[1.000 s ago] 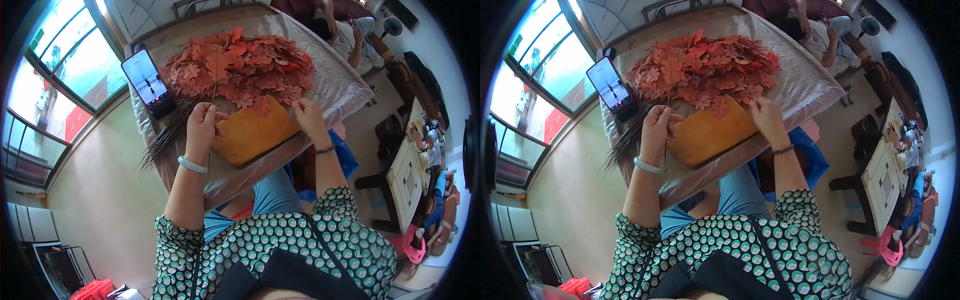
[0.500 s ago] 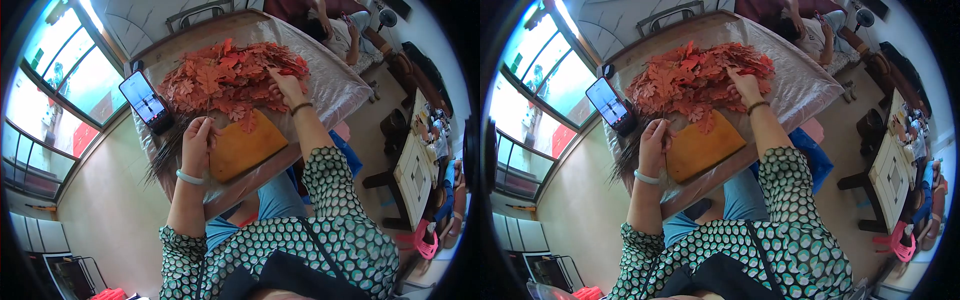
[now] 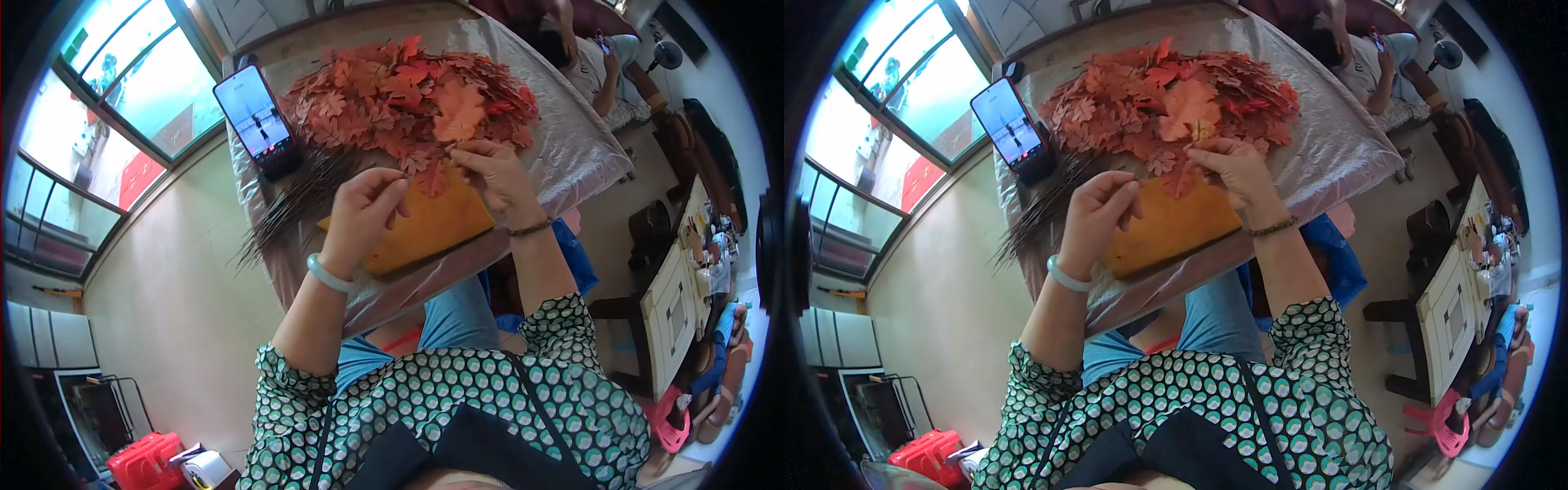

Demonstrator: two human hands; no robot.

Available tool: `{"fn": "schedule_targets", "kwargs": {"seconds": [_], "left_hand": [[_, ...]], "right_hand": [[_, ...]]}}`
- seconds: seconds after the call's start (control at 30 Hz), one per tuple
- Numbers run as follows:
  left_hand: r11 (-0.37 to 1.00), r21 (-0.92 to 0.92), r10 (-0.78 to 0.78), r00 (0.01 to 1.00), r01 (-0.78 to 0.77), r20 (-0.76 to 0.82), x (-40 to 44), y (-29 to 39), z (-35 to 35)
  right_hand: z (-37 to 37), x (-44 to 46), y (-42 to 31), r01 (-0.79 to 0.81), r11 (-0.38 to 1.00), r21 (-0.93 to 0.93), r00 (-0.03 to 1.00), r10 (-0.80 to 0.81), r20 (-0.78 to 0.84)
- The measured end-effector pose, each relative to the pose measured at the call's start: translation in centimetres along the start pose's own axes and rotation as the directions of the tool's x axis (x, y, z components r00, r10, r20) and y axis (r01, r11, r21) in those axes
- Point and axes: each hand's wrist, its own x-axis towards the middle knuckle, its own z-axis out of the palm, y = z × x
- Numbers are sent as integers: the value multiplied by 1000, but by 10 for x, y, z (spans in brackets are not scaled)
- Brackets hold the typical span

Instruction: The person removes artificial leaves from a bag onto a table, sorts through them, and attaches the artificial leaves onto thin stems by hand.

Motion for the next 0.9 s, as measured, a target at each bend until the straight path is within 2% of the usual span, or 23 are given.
{"fn": "schedule_targets", "kwargs": {"seconds": [0.17, 0.27, 0.37, 0.47, 0.57, 0.67, 0.77, 0.9], "left_hand": [[998, 39, 37, 997, -39, 69, -1, -7, 10], [998, 39, 55, 994, -59, 95, -2, -5, 8], [996, 24, 87, 990, -90, 108, -1, -12, 7], [995, 29, 93, 988, -97, 125, -1, -14, 7], [994, 41, 97, 986, -104, 139, -2, -11, 7], [993, 65, 90, 984, -101, 154, -2, -12, 6], [986, 128, 85, 982, -108, 168, -2, -10, 5], [983, 125, 114, 981, -134, 159, 0, -15, 5]], "right_hand": [[29, -17, 10, -57, 989, 135, 984, 33, 174], [39, -18, 11, 51, 995, 85, 967, -70, 244], [42, -16, 11, 29, 984, 173, 953, -80, 292], [39, -15, 11, -6, 992, 129, 962, -30, 273], [39, -20, 8, 59, 998, 28, 939, -65, 337], [39, -15, 7, 66, 995, 73, 923, -89, 375], [29, -8, 20, 108, 993, -40, 938, -89, 336], [37, -17, 18, 43, 999, 24, 930, -49, 364]]}}
